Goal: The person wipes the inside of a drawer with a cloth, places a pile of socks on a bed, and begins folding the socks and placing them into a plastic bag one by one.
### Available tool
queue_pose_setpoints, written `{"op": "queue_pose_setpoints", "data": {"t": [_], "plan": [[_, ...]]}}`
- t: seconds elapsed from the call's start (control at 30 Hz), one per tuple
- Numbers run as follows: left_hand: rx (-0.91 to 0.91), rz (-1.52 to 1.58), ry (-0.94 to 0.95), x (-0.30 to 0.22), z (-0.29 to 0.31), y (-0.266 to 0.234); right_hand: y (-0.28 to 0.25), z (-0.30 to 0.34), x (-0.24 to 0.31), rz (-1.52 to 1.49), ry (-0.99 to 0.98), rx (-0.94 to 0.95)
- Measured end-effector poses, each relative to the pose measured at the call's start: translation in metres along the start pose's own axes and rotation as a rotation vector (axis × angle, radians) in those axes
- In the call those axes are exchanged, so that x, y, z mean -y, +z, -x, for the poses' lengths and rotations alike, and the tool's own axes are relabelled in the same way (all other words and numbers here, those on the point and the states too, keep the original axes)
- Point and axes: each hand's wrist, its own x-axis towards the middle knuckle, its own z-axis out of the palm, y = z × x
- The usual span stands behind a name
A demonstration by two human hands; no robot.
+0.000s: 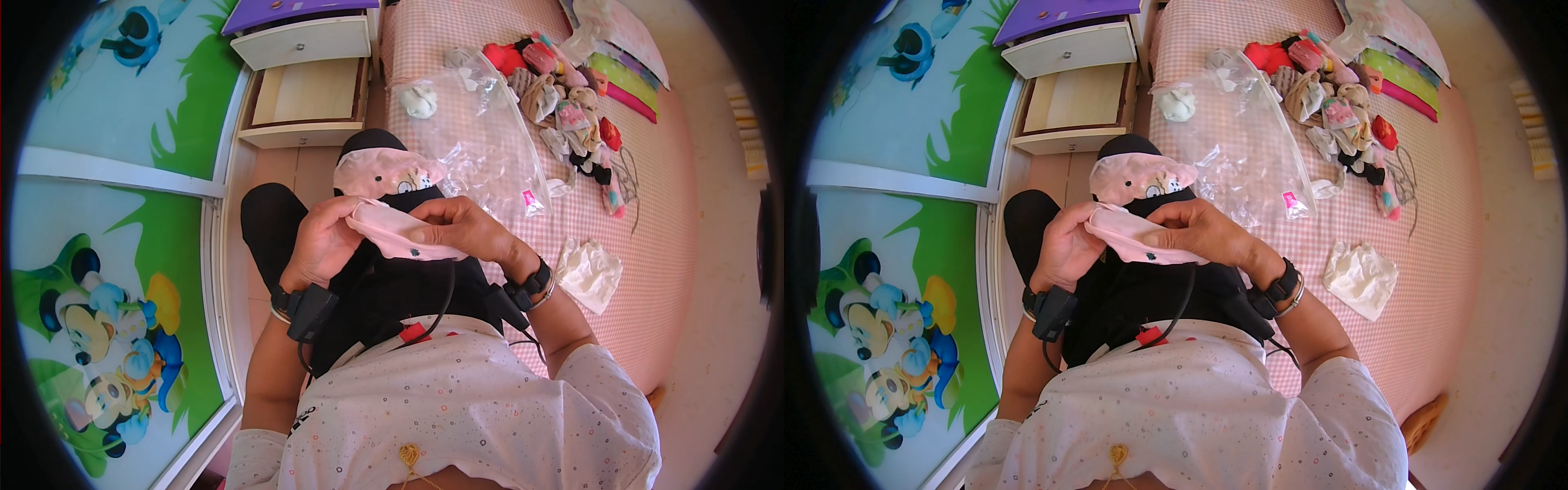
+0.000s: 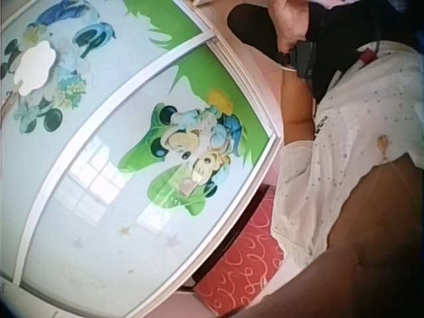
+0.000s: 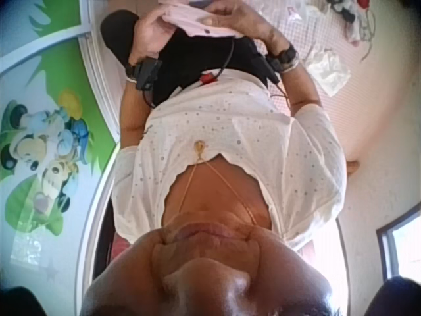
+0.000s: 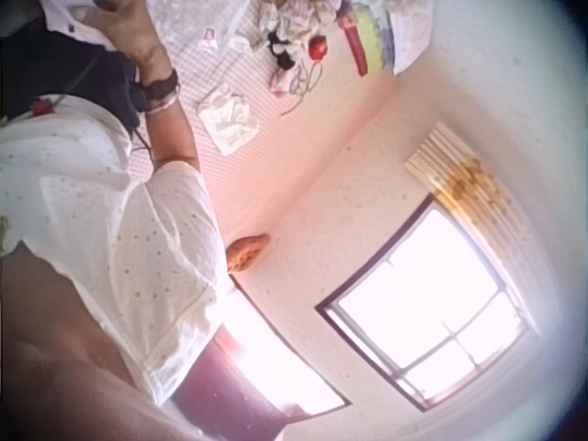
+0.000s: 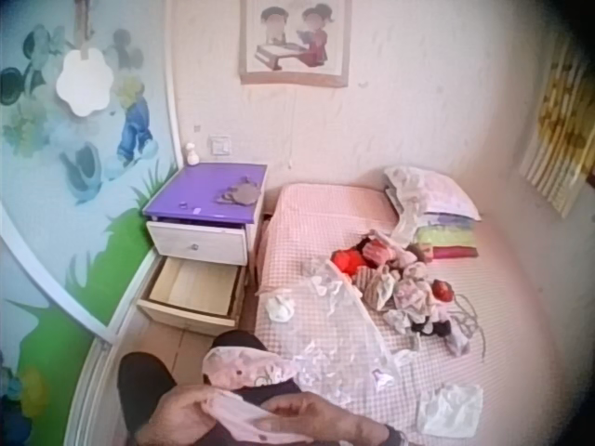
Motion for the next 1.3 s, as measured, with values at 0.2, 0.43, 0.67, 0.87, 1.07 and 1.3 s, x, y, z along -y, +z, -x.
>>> {"op": "queue_pose_setpoints", "data": {"t": [0.2, 0.43, 0.67, 0.87, 1.07, 1.3], "plan": [[-0.026, 0.155, 0.098, 0.018, -0.002, -0.003, -0.001, 0.001, 0.013, 0.061, 0.048, -0.019], [-0.094, -0.463, 0.227, -0.011, 0.001, 0.014, -0.005, -0.004, 0.011, 0.038, -0.018, 0.022], [0.134, -0.816, -0.141, -0.025, 0.008, 0.030, -0.001, 0.002, 0.015, 0.310, 0.012, 0.121], [-0.021, -0.460, -0.136, 0.008, 0.035, -0.009, -0.008, 0.016, 0.014, 0.471, 0.287, 0.092], [-0.051, 0.042, 0.140, 0.023, 0.032, -0.030, -0.031, 0.010, -0.014, 0.294, 0.085, -0.010], [-0.412, -0.363, 0.363, -0.006, -0.017, -0.025, -0.038, -0.027, 0.000, 0.035, -0.059, -0.224]]}}
